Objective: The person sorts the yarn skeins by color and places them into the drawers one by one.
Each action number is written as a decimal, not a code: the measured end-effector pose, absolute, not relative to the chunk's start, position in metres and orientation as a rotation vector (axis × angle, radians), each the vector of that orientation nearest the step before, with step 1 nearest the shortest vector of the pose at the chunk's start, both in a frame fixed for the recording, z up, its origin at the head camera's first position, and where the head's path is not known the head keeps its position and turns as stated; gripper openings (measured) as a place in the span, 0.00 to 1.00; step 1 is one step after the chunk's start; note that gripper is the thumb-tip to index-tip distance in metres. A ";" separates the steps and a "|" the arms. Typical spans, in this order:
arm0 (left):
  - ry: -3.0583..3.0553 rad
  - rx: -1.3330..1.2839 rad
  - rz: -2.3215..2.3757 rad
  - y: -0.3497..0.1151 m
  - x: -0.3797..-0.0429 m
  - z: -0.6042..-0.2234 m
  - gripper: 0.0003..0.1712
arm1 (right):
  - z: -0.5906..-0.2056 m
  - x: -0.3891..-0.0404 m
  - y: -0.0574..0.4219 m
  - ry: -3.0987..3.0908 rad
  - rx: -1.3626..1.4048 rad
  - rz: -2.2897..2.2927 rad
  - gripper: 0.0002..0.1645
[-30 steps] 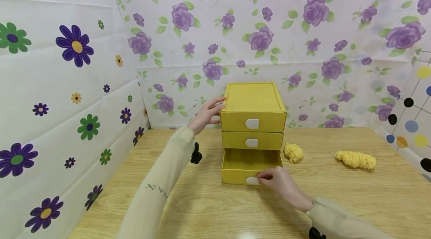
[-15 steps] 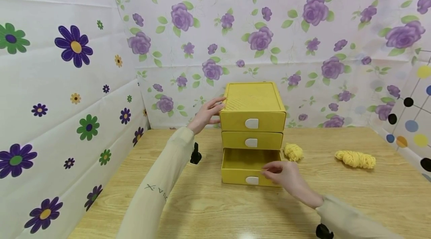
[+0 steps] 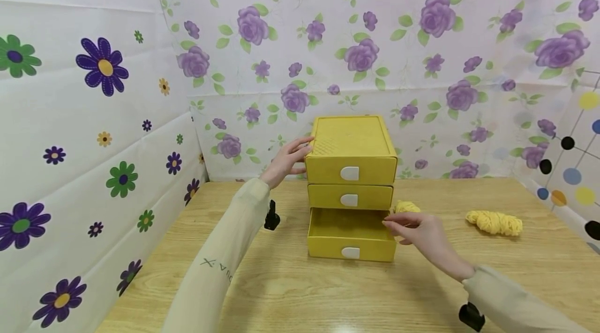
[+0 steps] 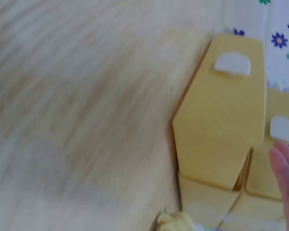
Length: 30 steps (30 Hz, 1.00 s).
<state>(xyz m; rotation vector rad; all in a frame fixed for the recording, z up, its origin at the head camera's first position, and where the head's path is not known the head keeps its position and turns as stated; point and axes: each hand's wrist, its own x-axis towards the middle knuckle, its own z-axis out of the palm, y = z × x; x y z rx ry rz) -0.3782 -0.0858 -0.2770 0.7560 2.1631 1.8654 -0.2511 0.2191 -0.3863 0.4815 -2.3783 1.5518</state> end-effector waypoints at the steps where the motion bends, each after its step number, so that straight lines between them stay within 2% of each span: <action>1: 2.162 0.756 1.864 -0.086 -0.378 -0.277 0.29 | -0.386 -0.252 0.222 -2.372 0.483 1.546 0.12; 10: 2.154 0.759 1.862 -0.085 -0.378 -0.278 0.29 | -0.383 -0.257 0.246 -2.334 0.455 1.551 0.19; 18: 2.151 0.766 1.871 -0.086 -0.378 -0.279 0.28 | -0.382 -0.268 0.268 -2.276 0.402 1.546 0.21; 30: 2.163 0.757 1.870 -0.086 -0.379 -0.278 0.28 | -0.391 -0.283 0.285 -2.311 0.325 1.496 0.28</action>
